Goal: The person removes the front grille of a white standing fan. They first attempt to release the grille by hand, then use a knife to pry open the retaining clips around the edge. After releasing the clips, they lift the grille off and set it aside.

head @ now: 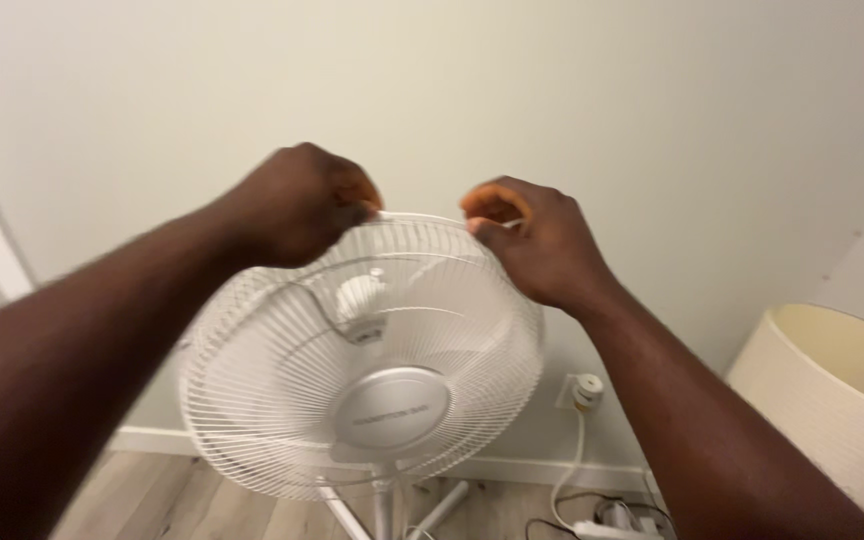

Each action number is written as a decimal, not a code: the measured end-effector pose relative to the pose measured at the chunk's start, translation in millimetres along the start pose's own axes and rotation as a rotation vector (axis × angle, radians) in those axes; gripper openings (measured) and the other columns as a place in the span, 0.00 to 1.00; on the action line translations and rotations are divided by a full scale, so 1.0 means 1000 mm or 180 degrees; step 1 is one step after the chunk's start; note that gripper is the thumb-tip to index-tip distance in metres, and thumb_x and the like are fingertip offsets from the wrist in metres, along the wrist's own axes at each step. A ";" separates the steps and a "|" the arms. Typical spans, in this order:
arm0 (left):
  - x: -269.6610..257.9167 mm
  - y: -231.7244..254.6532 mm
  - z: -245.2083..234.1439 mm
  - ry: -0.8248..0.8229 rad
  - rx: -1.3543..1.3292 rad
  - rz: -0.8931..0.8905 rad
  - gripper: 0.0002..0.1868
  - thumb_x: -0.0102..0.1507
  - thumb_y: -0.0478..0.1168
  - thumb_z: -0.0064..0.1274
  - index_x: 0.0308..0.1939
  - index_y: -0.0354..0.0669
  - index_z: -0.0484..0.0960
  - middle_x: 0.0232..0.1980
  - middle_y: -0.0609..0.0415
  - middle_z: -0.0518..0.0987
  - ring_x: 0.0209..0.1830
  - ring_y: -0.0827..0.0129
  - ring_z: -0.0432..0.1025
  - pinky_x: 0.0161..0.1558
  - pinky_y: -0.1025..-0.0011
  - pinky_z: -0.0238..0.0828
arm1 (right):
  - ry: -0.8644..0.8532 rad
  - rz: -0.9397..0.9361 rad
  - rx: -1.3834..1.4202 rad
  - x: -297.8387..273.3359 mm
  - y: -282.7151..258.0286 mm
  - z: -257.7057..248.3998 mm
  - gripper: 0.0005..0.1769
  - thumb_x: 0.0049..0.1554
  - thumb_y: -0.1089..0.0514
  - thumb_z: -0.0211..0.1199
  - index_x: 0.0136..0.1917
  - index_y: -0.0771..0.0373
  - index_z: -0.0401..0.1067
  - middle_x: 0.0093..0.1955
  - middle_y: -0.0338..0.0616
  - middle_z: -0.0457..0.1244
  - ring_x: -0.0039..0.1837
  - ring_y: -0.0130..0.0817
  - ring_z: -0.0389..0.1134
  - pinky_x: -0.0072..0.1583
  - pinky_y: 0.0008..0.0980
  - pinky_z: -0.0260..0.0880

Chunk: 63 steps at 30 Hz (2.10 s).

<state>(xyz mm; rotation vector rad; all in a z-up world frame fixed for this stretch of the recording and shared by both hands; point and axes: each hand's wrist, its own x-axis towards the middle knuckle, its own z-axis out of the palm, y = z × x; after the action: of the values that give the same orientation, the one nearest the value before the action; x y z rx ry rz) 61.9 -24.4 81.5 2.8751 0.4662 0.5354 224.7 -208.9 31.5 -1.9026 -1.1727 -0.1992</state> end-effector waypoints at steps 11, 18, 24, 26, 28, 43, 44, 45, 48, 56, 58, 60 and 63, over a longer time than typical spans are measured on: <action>-0.015 0.059 0.040 0.0767 0.0155 0.0268 0.26 0.63 0.55 0.57 0.59 0.44 0.79 0.61 0.46 0.78 0.61 0.53 0.72 0.61 0.52 0.68 | -0.0175 0.1731 0.1196 -0.051 0.154 0.005 0.15 0.64 0.50 0.54 0.56 0.55 0.78 0.51 0.36 0.72 0.55 0.26 0.70 0.59 0.33 0.68; -0.019 0.080 0.053 0.0057 0.1311 0.0636 0.67 0.46 0.75 0.66 0.74 0.36 0.57 0.72 0.40 0.63 0.73 0.49 0.56 0.73 0.46 0.45 | -0.0091 0.1414 0.1651 -0.030 0.132 0.003 0.20 0.64 0.45 0.55 0.53 0.60 0.79 0.50 0.37 0.72 0.56 0.27 0.70 0.60 0.34 0.67; -0.015 0.066 0.060 0.0048 0.1459 0.0679 0.70 0.43 0.77 0.66 0.75 0.37 0.56 0.74 0.40 0.61 0.77 0.48 0.53 0.72 0.44 0.38 | -0.0375 0.1346 0.1523 -0.021 0.127 -0.006 0.22 0.60 0.39 0.61 0.46 0.60 0.78 0.43 0.38 0.69 0.49 0.29 0.67 0.57 0.34 0.66; -0.015 0.063 0.060 0.0141 0.1482 0.0759 0.69 0.44 0.79 0.64 0.73 0.37 0.58 0.73 0.39 0.62 0.76 0.47 0.54 0.71 0.44 0.39 | -0.0377 0.1451 0.1424 -0.018 0.123 -0.007 0.22 0.57 0.37 0.63 0.44 0.59 0.78 0.42 0.38 0.70 0.48 0.28 0.68 0.57 0.33 0.66; -0.015 0.062 0.061 0.0166 0.1445 0.0724 0.67 0.45 0.80 0.60 0.73 0.37 0.60 0.71 0.40 0.65 0.72 0.49 0.57 0.72 0.46 0.43 | -0.0422 0.1543 0.1349 -0.015 0.119 -0.008 0.22 0.57 0.38 0.64 0.43 0.60 0.77 0.41 0.38 0.70 0.48 0.28 0.67 0.56 0.33 0.66; -0.013 0.056 0.075 0.0738 0.1590 0.0841 0.55 0.52 0.82 0.50 0.64 0.41 0.71 0.54 0.43 0.75 0.58 0.53 0.69 0.58 0.49 0.61 | -0.0213 0.1117 0.2224 -0.018 0.119 0.018 0.21 0.62 0.40 0.56 0.40 0.58 0.70 0.36 0.34 0.62 0.41 0.26 0.60 0.51 0.30 0.64; -0.013 0.056 0.076 0.0815 0.1593 0.0863 0.54 0.52 0.82 0.50 0.64 0.41 0.72 0.54 0.43 0.75 0.58 0.52 0.69 0.57 0.48 0.62 | -0.0207 0.1066 0.2124 -0.019 0.117 0.020 0.25 0.65 0.36 0.55 0.38 0.58 0.67 0.34 0.35 0.59 0.40 0.26 0.58 0.49 0.30 0.63; -0.013 0.055 0.078 0.0867 0.1557 0.0877 0.53 0.52 0.81 0.50 0.63 0.41 0.73 0.53 0.44 0.76 0.56 0.53 0.70 0.57 0.49 0.62 | -0.0159 0.1001 0.2038 -0.019 0.117 0.022 0.26 0.64 0.36 0.54 0.37 0.58 0.66 0.33 0.33 0.58 0.39 0.25 0.57 0.46 0.29 0.61; -0.012 0.052 0.081 0.1032 0.1493 0.0933 0.49 0.54 0.79 0.50 0.60 0.41 0.74 0.50 0.46 0.77 0.53 0.56 0.71 0.56 0.49 0.64 | 0.0031 0.0779 0.1818 -0.017 0.116 0.030 0.29 0.64 0.35 0.54 0.33 0.58 0.64 0.30 0.30 0.54 0.34 0.21 0.51 0.38 0.28 0.55; -0.011 0.052 0.083 0.1062 0.1434 0.0889 0.47 0.55 0.78 0.50 0.58 0.42 0.77 0.46 0.46 0.78 0.46 0.56 0.73 0.53 0.50 0.65 | 0.0802 0.0452 0.1038 -0.016 0.116 0.044 0.34 0.64 0.42 0.58 0.23 0.59 0.54 0.22 0.29 0.47 0.28 0.20 0.43 0.31 0.31 0.44; -0.010 0.050 0.084 0.1080 0.1418 0.0894 0.47 0.54 0.79 0.51 0.57 0.42 0.77 0.47 0.46 0.78 0.47 0.56 0.73 0.53 0.50 0.65 | 0.0886 0.0341 0.0977 -0.017 0.120 0.047 0.33 0.65 0.44 0.58 0.25 0.61 0.54 0.23 0.31 0.47 0.29 0.21 0.43 0.32 0.31 0.44; -0.010 0.048 0.085 0.1120 0.1414 0.0923 0.47 0.54 0.79 0.51 0.56 0.41 0.77 0.46 0.46 0.78 0.46 0.56 0.73 0.53 0.50 0.65 | 0.1029 0.0294 0.1142 -0.017 0.127 0.049 0.26 0.64 0.47 0.58 0.29 0.61 0.59 0.25 0.32 0.50 0.29 0.20 0.47 0.32 0.29 0.48; -0.008 0.045 0.084 0.1229 0.1422 0.0949 0.47 0.55 0.79 0.50 0.54 0.40 0.78 0.45 0.45 0.78 0.46 0.55 0.73 0.52 0.50 0.65 | 0.1235 0.0674 0.1990 -0.008 0.141 0.045 0.13 0.60 0.50 0.58 0.37 0.58 0.70 0.26 0.32 0.54 0.28 0.21 0.53 0.32 0.27 0.54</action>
<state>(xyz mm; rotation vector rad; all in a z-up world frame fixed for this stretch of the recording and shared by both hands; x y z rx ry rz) 98.7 -79.3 11.7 3.2953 0.2261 1.1864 318.4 -206.7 -82.9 -1.3412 -0.6601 -0.0670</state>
